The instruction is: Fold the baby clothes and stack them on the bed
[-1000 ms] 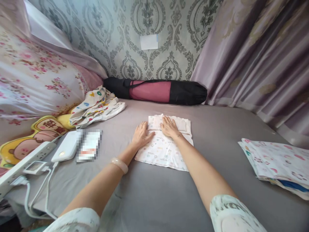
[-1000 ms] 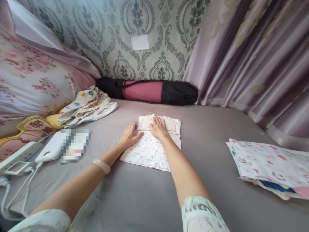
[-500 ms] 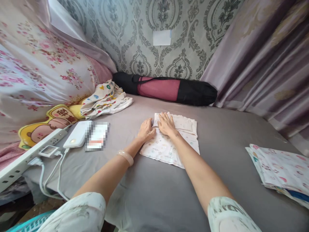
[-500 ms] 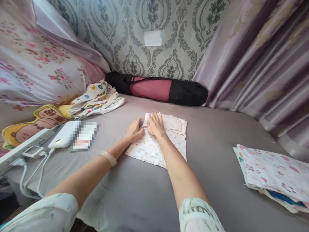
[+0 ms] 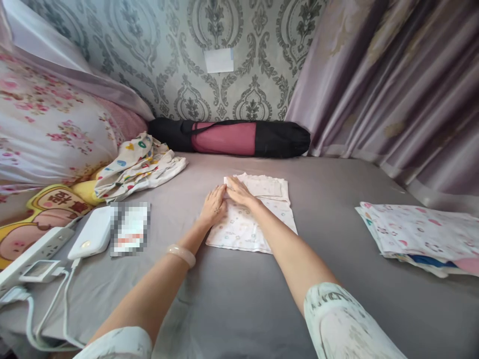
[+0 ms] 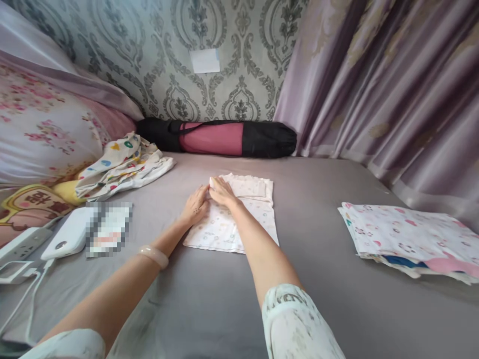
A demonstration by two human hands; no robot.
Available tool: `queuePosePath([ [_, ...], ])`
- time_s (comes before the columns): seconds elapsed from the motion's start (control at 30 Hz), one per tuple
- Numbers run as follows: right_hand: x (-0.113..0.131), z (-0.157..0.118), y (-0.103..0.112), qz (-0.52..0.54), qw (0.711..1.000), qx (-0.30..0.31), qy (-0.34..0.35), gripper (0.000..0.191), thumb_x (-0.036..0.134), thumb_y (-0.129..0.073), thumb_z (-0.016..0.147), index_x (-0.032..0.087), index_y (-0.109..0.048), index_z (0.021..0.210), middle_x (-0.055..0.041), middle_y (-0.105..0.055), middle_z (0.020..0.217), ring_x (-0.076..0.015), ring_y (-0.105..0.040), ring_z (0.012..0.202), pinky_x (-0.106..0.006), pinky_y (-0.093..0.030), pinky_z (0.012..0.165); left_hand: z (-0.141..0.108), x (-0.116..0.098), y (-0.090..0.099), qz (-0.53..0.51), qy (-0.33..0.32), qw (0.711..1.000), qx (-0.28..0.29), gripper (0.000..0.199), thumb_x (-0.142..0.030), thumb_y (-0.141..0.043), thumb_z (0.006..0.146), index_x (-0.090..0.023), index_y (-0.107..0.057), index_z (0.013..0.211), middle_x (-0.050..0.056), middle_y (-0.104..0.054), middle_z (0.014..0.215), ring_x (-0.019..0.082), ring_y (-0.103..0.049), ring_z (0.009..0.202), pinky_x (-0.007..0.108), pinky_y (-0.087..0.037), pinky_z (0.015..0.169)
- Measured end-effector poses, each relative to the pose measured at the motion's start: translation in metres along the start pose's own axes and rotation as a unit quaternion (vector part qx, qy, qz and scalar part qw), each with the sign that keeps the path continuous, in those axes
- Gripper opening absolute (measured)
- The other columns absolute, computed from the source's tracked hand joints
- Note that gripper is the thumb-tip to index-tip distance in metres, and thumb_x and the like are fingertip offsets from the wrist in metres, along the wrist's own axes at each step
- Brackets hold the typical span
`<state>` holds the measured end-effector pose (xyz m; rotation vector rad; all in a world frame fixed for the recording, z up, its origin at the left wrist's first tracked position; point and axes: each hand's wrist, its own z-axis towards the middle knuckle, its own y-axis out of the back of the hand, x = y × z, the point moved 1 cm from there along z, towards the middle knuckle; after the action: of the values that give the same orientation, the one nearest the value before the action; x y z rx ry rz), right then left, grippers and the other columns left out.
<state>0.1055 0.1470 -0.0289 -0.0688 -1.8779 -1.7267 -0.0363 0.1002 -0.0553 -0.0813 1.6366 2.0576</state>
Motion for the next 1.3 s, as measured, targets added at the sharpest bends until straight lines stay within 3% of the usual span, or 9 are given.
queuePosePath([
  [0.07,-0.014,-0.007,0.011,0.009,0.998,-0.044,-0.032,0.062,0.04,-0.023,0.098,0.014,-0.02,0.154,-0.0059,-0.015,0.161,-0.0172,-0.011,0.147,-0.036,-0.013,0.119,-0.002,-0.004,0.003,-0.003,0.003,1.0,0.01,0.058,-0.022,-0.029,0.091,-0.016,-0.031,0.148,0.009,-0.038,0.152,0.021,-0.025,0.145,0.044,-0.023,0.118],
  [0.17,-0.04,-0.028,0.021,-0.048,0.989,-0.094,-0.107,0.059,0.034,-0.021,0.098,0.012,-0.023,0.153,-0.0081,-0.014,0.161,-0.0204,-0.007,0.148,-0.041,-0.007,0.119,-0.003,-0.008,0.007,-0.007,-0.007,1.0,0.02,0.054,-0.03,-0.027,0.095,-0.02,-0.033,0.147,0.006,-0.036,0.154,0.021,-0.022,0.146,0.046,-0.018,0.119],
  [0.33,-0.067,-0.053,0.019,-0.131,0.973,-0.077,-0.172,0.063,0.042,-0.018,0.099,0.008,-0.025,0.152,-0.0111,-0.017,0.16,-0.0233,-0.009,0.147,-0.046,-0.002,0.119,-0.003,-0.01,0.006,0.002,-0.043,0.997,0.068,0.05,-0.036,-0.027,0.097,-0.023,-0.042,0.143,0.004,-0.041,0.151,0.021,-0.026,0.145,0.048,-0.019,0.118],
  [0.57,-0.07,-0.058,0.032,-0.081,0.983,-0.031,-0.159,0.063,0.043,-0.016,0.099,0.012,-0.02,0.153,-0.0081,-0.012,0.161,-0.0204,-0.007,0.148,-0.043,-0.004,0.119,0.001,-0.009,0.007,0.006,-0.032,0.996,0.086,0.048,-0.04,-0.036,0.095,-0.023,-0.048,0.138,0.005,-0.044,0.149,0.023,-0.033,0.141,0.047,-0.022,0.117],
  [0.73,-0.075,-0.103,0.044,-0.109,0.982,-0.059,-0.14,0.061,0.04,-0.02,0.099,0.011,-0.021,0.153,-0.0098,-0.011,0.161,-0.021,-0.005,0.148,-0.042,-0.002,0.119,-0.007,-0.014,0.016,0.05,-0.021,0.995,0.082,0.052,-0.037,-0.039,0.094,-0.018,-0.04,0.143,0.011,-0.032,0.156,0.025,-0.024,0.145,0.045,-0.023,0.117],
  [0.87,-0.083,-0.133,0.037,-0.134,0.979,-0.055,-0.144,0.065,0.043,-0.021,0.099,0.006,-0.021,0.152,-0.0132,-0.012,0.161,-0.0246,-0.008,0.148,-0.045,-0.004,0.119,-0.024,-0.027,0.015,0.072,-0.087,0.988,0.103,0.055,-0.04,-0.038,0.095,-0.019,-0.036,0.146,0.01,-0.03,0.156,0.025,-0.021,0.146,0.046,-0.019,0.118],
  [1.0,-0.091,-0.137,0.034,-0.115,0.982,-0.033,-0.149,0.065,0.044,-0.019,0.099,0.007,-0.02,0.152,-0.0128,-0.014,0.16,-0.0251,-0.01,0.147,-0.046,-0.011,0.119,-0.035,-0.033,0.004,0.073,-0.115,0.983,0.119,0.052,-0.043,-0.028,0.099,-0.018,-0.04,0.144,0.011,-0.035,0.154,0.025,-0.026,0.144,0.046,-0.018,0.118],
  [1.13,-0.087,-0.145,0.044,-0.113,0.986,-0.044,-0.11,0.06,0.039,-0.03,0.098,0.01,-0.028,0.15,-0.0147,-0.018,0.16,-0.0278,-0.013,0.147,-0.047,-0.014,0.118,-0.039,-0.034,0.005,0.06,-0.134,0.984,0.097,0.048,-0.04,-0.029,0.099,-0.018,-0.043,0.14,0.013,-0.039,0.15,0.025,-0.03,0.141,0.048,-0.02,0.116],
  [1.3,-0.05,-0.188,0.047,-0.076,0.992,-0.062,0.076,0.036,0.035,-0.043,0.096,0.019,-0.061,0.123,-0.0118,-0.054,0.13,-0.0262,-0.047,0.122,-0.042,-0.036,0.105,-0.061,-0.055,0.029,-0.021,-0.233,0.965,0.121,0.046,-0.051,-0.049,0.091,-0.02,-0.057,0.125,0.013,-0.056,0.127,0.026,-0.053,0.117,0.041,-0.041,0.1],
])
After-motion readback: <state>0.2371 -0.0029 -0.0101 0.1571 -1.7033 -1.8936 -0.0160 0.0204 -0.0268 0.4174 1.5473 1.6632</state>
